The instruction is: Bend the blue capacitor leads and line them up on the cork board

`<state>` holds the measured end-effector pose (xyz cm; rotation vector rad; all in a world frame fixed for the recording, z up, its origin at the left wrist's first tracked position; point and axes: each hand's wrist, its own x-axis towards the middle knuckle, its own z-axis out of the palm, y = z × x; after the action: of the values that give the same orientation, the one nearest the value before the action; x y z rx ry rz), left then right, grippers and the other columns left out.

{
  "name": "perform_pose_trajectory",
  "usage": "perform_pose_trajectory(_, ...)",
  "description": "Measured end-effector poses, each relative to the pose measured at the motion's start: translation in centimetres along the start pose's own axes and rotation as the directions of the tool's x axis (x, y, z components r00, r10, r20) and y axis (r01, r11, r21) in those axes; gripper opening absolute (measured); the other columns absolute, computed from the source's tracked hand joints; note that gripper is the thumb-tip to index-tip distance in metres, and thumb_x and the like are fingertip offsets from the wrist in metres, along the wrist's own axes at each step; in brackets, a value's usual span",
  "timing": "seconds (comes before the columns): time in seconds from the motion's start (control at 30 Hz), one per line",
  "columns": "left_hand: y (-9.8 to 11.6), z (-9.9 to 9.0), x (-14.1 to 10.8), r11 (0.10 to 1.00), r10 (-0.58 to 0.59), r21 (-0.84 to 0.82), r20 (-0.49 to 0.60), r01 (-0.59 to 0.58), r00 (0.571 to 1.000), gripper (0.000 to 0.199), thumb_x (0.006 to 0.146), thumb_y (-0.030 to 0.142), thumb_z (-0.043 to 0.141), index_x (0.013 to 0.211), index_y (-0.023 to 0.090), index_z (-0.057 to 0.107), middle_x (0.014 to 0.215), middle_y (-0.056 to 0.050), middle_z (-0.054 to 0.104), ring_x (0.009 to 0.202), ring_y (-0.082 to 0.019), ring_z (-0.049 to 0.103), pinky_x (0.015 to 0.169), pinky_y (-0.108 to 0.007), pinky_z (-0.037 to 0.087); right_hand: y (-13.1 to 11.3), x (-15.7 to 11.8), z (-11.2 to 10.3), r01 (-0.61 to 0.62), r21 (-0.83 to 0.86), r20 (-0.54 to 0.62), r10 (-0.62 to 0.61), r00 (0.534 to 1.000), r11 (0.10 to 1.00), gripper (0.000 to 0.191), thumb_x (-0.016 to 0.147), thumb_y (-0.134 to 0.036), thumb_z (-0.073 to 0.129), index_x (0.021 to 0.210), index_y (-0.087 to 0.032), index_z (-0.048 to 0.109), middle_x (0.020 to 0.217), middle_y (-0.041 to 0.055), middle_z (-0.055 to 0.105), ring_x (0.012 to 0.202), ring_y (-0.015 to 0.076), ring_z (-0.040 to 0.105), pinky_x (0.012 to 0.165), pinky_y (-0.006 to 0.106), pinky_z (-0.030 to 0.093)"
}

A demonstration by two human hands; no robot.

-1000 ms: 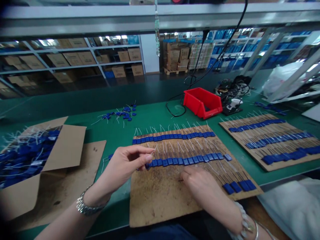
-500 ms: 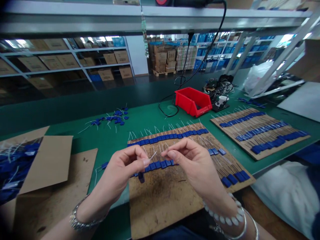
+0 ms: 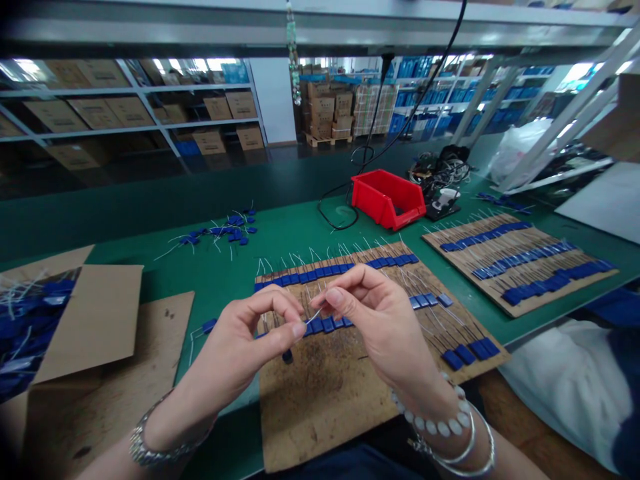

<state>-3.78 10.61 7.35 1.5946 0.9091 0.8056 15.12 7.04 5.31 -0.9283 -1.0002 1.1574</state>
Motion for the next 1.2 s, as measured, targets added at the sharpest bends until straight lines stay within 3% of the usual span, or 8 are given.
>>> perform_pose_trajectory(0.7, -0.46, -0.13, 0.39, 0.999, -0.011, -0.034, -0.032, 0.01, 0.999, 0.015, 0.081, 0.029, 0.074, 0.071, 0.02, 0.068, 0.083, 0.001, 0.068, 0.081, -0.012, 0.059, 0.082, -0.026, 0.042, 0.12, -0.05, -0.37, 0.027, -0.042, 0.017, -0.026, 1.0, 0.999, 0.008, 0.09, -0.027, 0.075, 0.09, -0.023, 0.068, 0.088, 0.001, 0.076, 0.078, 0.0145, 0.071, 0.077, 0.028, 0.06)
perform_pose_trajectory(1.0, -0.37, -0.2, 0.38, 0.999, -0.033, -0.011, -0.024, 0.033, 0.999, 0.017, 0.081, 0.03, 0.073, 0.07, 0.02, 0.067, 0.082, 0.003, 0.067, 0.083, -0.011, 0.059, 0.084, -0.026, 0.041, 0.2, 0.09, -0.19, 0.049, -0.028, 0.072, -0.047, 0.996, 0.998, 0.005, 0.092, -0.023, 0.074, 0.091, -0.023, 0.069, 0.089, 0.0002, 0.077, 0.081, 0.0117, 0.072, 0.077, 0.022, 0.059)
perform_pose_trajectory(1.2, -0.32, -0.1, 0.45, 0.999, -0.037, -0.007, -0.01, 0.037, 0.999, 0.016, 0.081, 0.029, 0.072, 0.07, 0.02, 0.066, 0.081, 0.003, 0.067, 0.082, -0.011, 0.059, 0.082, -0.026, 0.04, 0.36, 0.22, -0.33, 0.059, -0.02, 0.054, -0.058, 0.997, 0.998, 0.006, 0.09, -0.023, 0.075, 0.091, -0.023, 0.069, 0.088, 0.0007, 0.077, 0.081, 0.0129, 0.072, 0.077, 0.024, 0.06)
